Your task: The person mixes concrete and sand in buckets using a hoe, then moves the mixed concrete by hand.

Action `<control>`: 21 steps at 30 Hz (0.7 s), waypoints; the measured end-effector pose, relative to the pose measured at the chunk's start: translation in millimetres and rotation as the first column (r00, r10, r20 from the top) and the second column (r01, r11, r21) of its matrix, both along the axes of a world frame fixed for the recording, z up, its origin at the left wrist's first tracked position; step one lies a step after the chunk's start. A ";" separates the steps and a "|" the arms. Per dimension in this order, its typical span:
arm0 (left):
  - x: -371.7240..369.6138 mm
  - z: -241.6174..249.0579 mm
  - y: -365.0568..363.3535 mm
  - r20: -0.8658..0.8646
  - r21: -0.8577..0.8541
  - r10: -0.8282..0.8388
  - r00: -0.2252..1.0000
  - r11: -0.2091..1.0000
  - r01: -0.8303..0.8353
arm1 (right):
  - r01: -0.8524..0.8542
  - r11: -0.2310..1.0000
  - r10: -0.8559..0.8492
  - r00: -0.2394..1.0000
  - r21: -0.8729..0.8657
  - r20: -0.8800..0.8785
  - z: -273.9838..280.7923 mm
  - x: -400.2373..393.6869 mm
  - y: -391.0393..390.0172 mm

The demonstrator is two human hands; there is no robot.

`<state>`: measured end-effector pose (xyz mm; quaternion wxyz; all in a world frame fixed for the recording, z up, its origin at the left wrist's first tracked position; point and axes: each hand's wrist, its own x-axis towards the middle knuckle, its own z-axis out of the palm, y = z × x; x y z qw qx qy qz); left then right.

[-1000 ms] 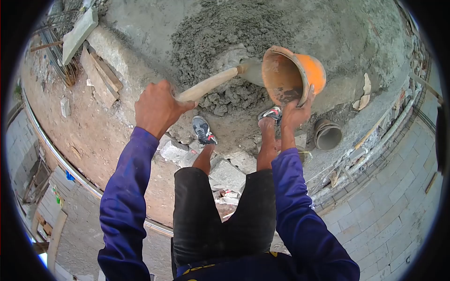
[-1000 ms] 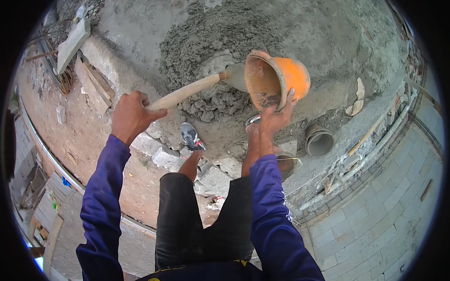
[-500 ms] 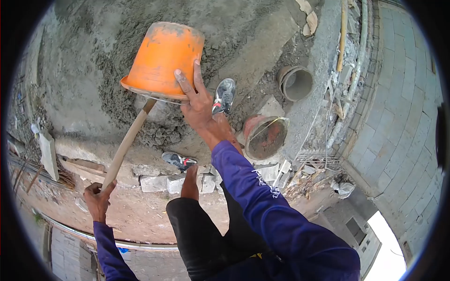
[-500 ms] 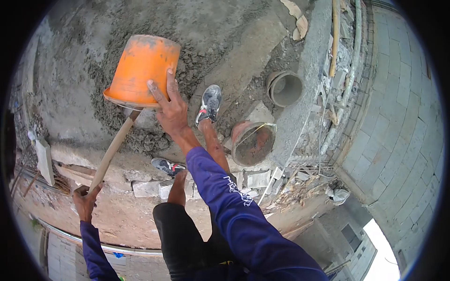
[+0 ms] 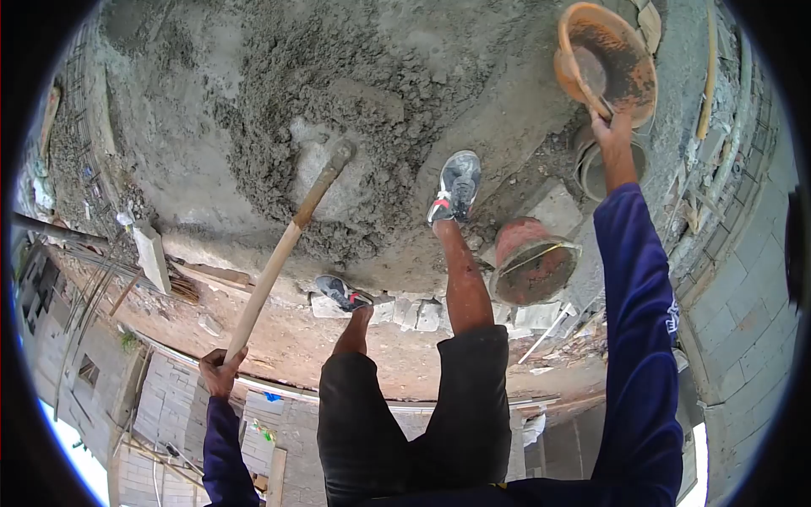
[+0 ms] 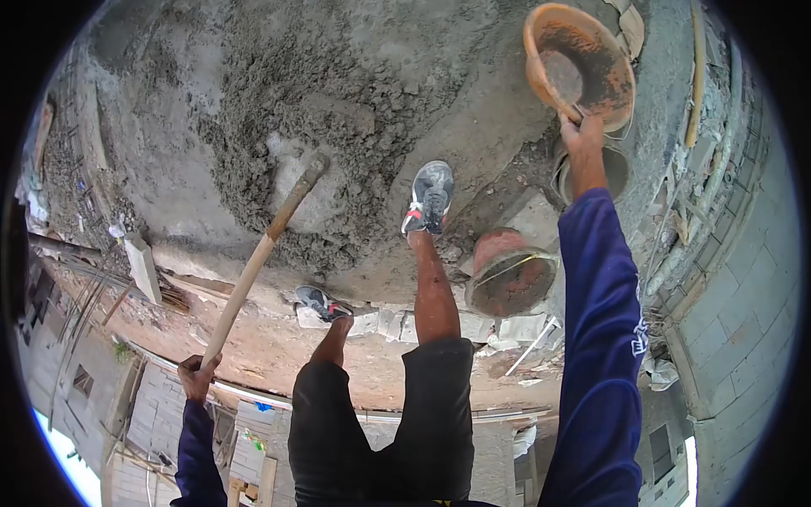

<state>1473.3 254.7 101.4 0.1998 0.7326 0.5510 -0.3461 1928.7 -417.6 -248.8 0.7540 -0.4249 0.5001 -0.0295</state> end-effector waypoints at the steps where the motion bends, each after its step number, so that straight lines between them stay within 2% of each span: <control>1: -0.5 0.7 1.5 0.014 -0.016 0.001 1.000 1.000 -0.001 | 0.019 1.000 -0.019 1.000 0.007 0.016 -17.9 4.2 -9.4; 2: -2.4 -1.4 2.6 0.031 -0.037 0.004 0.999 0.999 -0.003 | 0.018 1.000 -0.019 1.000 0.013 0.001 -35.1 3.0 -16.1; 4: 0.3 -0.7 -1.9 0.026 -0.027 0.006 1.000 1.000 -0.005 | -0.022 0.979 0.000 0.994 0.201 0.108 -56.4 -4.7 -9.2; 5: 3.3 0.0 -3.5 0.040 -0.021 0.004 0.999 1.000 -0.003 | -0.026 0.978 0.005 0.995 0.207 0.104 -58.0 -15.4 1.7; 7: 6.9 1.7 -4.7 0.009 0.001 0.026 1.000 1.000 -0.026 | 0.056 0.942 -0.101 0.987 0.332 0.122 -20.1 -52.2 50.8; 8: 9.8 2.9 -6.2 0.009 -0.006 0.018 1.000 1.000 -0.017 | 0.016 0.973 -0.031 0.998 0.232 0.063 -4.8 -76.1 91.7; 9: 7.3 2.2 -6.5 0.014 -0.015 0.009 1.000 1.000 -0.009 | -0.159 0.980 0.160 0.987 0.123 0.002 20.6 -108.2 146.9; 10: -2.0 0.5 -4.1 0.041 -0.028 -0.011 0.999 1.000 0.012 | -0.387 0.914 0.393 0.919 0.122 -0.023 33.2 -153.0 198.7; 11: 1.5 3.4 -6.2 0.021 -0.062 -0.033 0.999 0.998 0.035 | -0.616 0.752 0.658 0.727 0.235 -0.197 29.5 -194.0 247.3; 12: 0.5 4.8 -5.7 0.029 -0.139 -0.054 0.998 0.989 0.058 | -0.736 0.555 0.831 0.511 0.387 -0.219 39.6 -241.5 306.8; 13: -5.2 6.2 -4.8 0.030 -0.218 -0.074 0.997 0.973 0.079 | -0.714 0.336 0.941 0.280 0.614 -0.190 52.0 -274.5 362.3; 14: -21.5 6.2 -5.8 -0.035 -0.292 -0.039 0.999 0.956 0.027 | -0.688 0.195 0.981 0.120 0.699 -0.155 55.8 -304.7 409.1; 15: -41.6 1.6 -8.3 -0.093 -0.364 -0.012 0.996 0.931 -0.022 | -0.672 0.249 0.967 0.209 0.698 -0.144 56.2 -320.2 449.2; 16: -60.6 -2.4 -18.0 -0.030 -0.396 -0.041 0.999 0.918 0.025 | -0.645 0.300 0.947 0.289 0.703 -0.139 56.1 -336.7 478.0; 17: -82.2 -4.3 -33.9 0.029 -0.420 -0.054 0.998 0.905 0.062 | -0.650 0.293 0.952 0.267 0.701 -0.150 46.1 -351.5 498.8; 19: -129.2 -15.7 -75.4 -0.114 -0.385 -0.058 0.992 0.923 0.010 | -0.555 0.660 0.746 0.410 0.506 -0.524 11.8 -367.5 527.5; 20: -139.1 -20.1 -99.6 -0.170 -0.343 -0.020 0.985 0.938 -0.040 | -0.559 0.677 0.717 0.352 0.479 -0.602 0.8 -376.0 532.7; 21: -146.3 -22.2 -119.0 -0.225 -0.298 0.025 0.974 0.950 -0.094 | -0.593 0.654 0.730 0.332 0.470 -0.597 13.5 -376.5 538.4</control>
